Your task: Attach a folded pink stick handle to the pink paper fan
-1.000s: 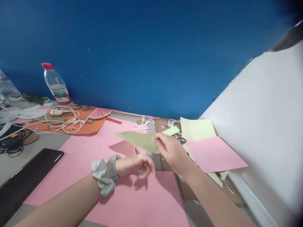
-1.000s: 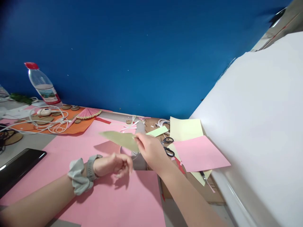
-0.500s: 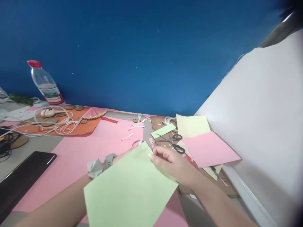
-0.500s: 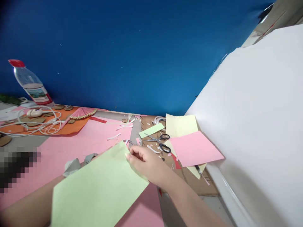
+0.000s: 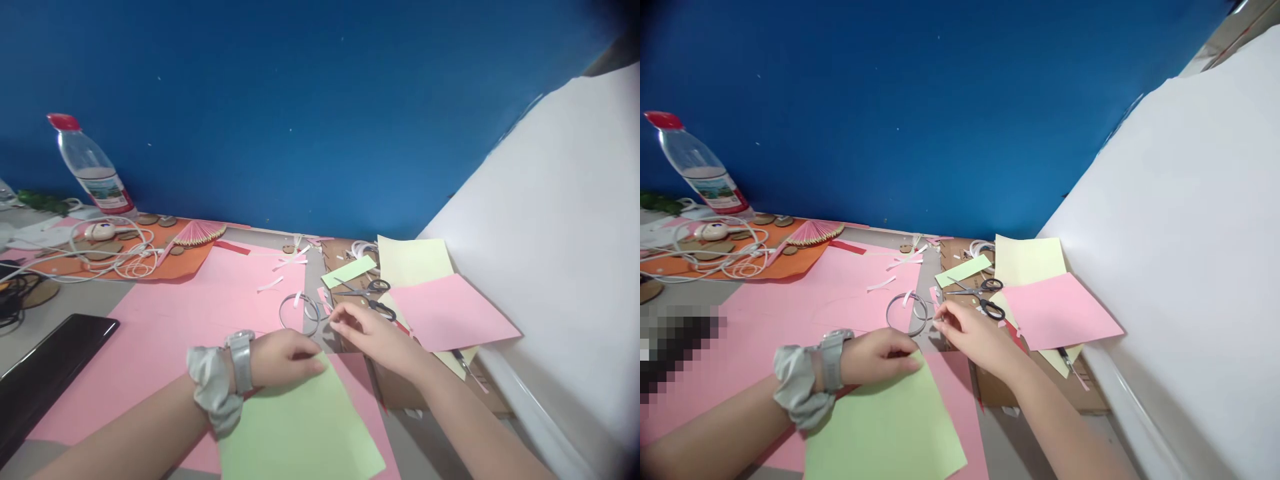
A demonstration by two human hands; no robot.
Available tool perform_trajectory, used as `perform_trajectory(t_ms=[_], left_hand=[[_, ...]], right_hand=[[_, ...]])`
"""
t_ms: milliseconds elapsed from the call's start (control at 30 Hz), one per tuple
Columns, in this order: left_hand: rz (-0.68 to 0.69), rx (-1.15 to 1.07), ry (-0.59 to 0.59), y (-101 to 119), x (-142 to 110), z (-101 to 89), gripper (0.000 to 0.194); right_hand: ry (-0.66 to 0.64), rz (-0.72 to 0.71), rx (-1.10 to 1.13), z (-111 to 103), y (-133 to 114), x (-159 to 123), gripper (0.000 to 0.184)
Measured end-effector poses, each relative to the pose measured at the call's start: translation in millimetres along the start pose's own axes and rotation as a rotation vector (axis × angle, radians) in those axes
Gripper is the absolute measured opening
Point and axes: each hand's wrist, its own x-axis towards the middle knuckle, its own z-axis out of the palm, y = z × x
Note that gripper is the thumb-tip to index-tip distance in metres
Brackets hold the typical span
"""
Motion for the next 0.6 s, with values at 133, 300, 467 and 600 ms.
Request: perform_trajectory(t_ms=[133, 300, 467, 600], left_hand=[[0.129, 0.297, 0.066, 1.7, -3.7, 23.1, 0.023], [0.448, 0.835, 0.089, 0.8, -4.8, 36.2, 0.025], [0.475, 0.859, 0.108, 1.8, -3.4, 33.0, 0.022], [0.424, 0.8, 0.125, 4.9, -2.1, 28.9, 0.021]], right_hand=[[0.092, -0.289, -0.386, 16.0, 5.1, 13.8, 0.017], [0.152, -0.504, -0.632, 34.3, 8.0, 31.9, 0.017], [0.118, -0.538, -0.435, 20.4, -4.4, 38.2, 0.017], [0.088, -0.335, -0.002, 3.1, -26.0, 34.7, 0.012]])
